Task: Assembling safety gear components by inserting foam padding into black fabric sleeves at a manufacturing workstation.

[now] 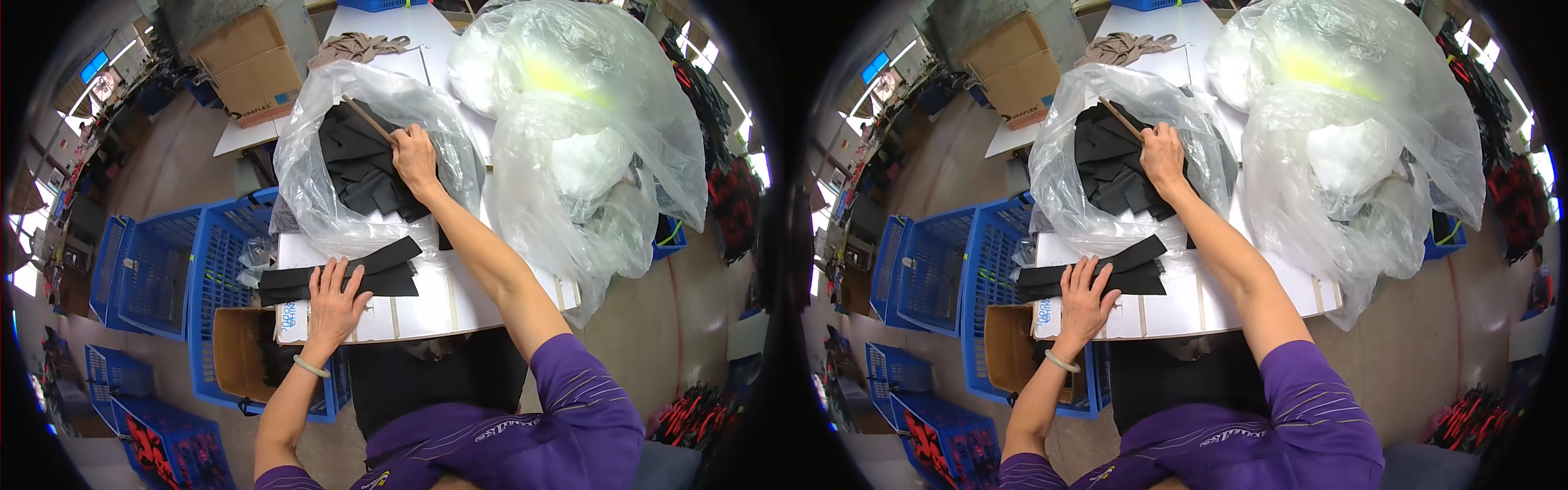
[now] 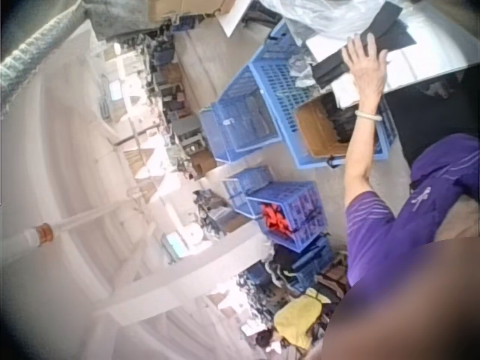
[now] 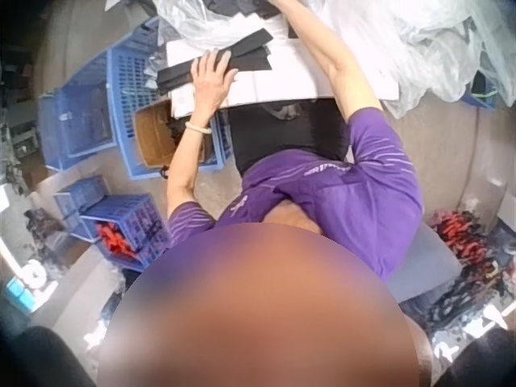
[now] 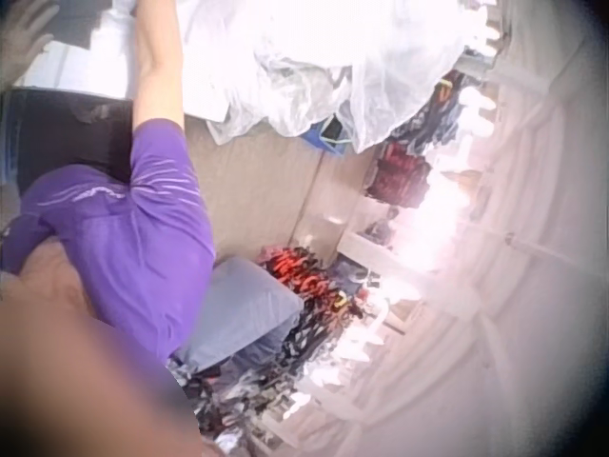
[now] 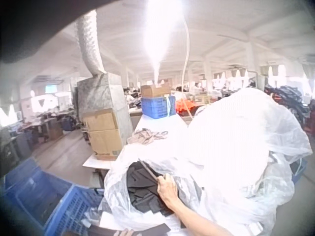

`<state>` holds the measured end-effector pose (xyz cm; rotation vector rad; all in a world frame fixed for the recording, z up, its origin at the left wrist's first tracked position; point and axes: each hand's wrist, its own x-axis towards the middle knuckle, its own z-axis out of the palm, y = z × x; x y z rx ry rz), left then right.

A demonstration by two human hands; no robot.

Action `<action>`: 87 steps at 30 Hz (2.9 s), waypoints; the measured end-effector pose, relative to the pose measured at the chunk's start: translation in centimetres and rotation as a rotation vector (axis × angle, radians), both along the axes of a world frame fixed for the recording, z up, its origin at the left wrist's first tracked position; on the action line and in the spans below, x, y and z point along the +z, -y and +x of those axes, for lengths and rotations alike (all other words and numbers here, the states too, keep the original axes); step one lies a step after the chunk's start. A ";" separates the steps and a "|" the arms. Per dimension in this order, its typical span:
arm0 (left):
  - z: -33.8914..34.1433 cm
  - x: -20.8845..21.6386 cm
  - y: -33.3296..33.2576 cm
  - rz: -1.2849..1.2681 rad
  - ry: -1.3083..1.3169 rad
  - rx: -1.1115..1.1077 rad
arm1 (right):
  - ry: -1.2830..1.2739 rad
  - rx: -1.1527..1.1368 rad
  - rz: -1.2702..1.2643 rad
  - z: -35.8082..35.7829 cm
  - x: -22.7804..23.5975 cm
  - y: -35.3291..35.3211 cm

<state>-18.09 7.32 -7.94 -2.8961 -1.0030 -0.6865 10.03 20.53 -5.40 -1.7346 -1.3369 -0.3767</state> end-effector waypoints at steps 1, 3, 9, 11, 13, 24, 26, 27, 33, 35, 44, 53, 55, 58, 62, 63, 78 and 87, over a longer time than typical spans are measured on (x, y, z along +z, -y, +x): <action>-0.6 0.0 0.0 0.004 -0.005 0.012 | 0.050 0.134 0.078 -1.1 0.6 0.8; -1.2 0.3 0.1 0.000 -0.009 0.031 | 0.194 0.397 0.041 -2.4 0.8 3.1; -0.4 0.3 -0.4 0.033 0.003 0.014 | 0.343 0.459 -0.184 -2.9 -1.4 5.4; -0.4 0.3 -0.4 0.062 -0.002 0.021 | 0.354 0.455 -0.262 -3.3 -1.3 5.2; -0.4 0.0 -0.2 0.058 0.000 0.026 | 0.393 0.448 -0.311 -3.1 -1.3 5.2; 0.5 0.7 2.2 -0.155 0.492 0.137 | -1.379 0.938 0.064 -2.9 8.3 13.4; 3.7 4.3 3.9 -0.705 0.952 0.000 | -1.547 1.107 0.062 -2.7 8.1 16.2; 5.3 6.3 4.5 -0.977 1.200 -0.096 | -1.579 1.166 0.086 -2.6 7.5 17.3; 7.0 11.4 7.3 -1.289 1.392 -0.145 | -1.798 1.255 0.077 -2.8 6.8 23.3; 6.6 11.1 7.8 -1.269 1.225 -0.138 | -1.796 1.277 0.081 -1.4 5.9 24.5; 4.7 9.5 9.3 -1.289 1.127 -0.038 | -1.248 0.977 -0.140 -1.7 6.2 27.6; 4.3 9.5 9.1 -1.599 1.339 -0.139 | -0.942 0.842 -0.114 -2.3 5.5 28.3; 4.2 9.3 9.5 -1.599 1.337 -0.126 | -0.909 0.837 -0.115 -2.5 5.3 28.4; 4.1 8.8 9.2 -1.610 1.326 -0.118 | -0.882 0.834 -0.103 -2.6 4.7 28.1; 3.7 7.9 8.9 -1.645 1.355 -0.074 | -0.908 0.860 -0.136 -2.9 4.1 28.2; 3.7 7.4 8.8 -1.660 1.369 -0.050 | -0.907 0.877 -0.164 -2.8 4.0 28.2; 7.9 9.0 11.8 -0.497 0.580 -0.070 | -0.292 0.400 -0.017 -4.6 5.3 29.7; 9.3 5.4 12.4 -0.876 1.043 0.056 | -0.249 0.465 -0.051 -6.4 4.7 30.0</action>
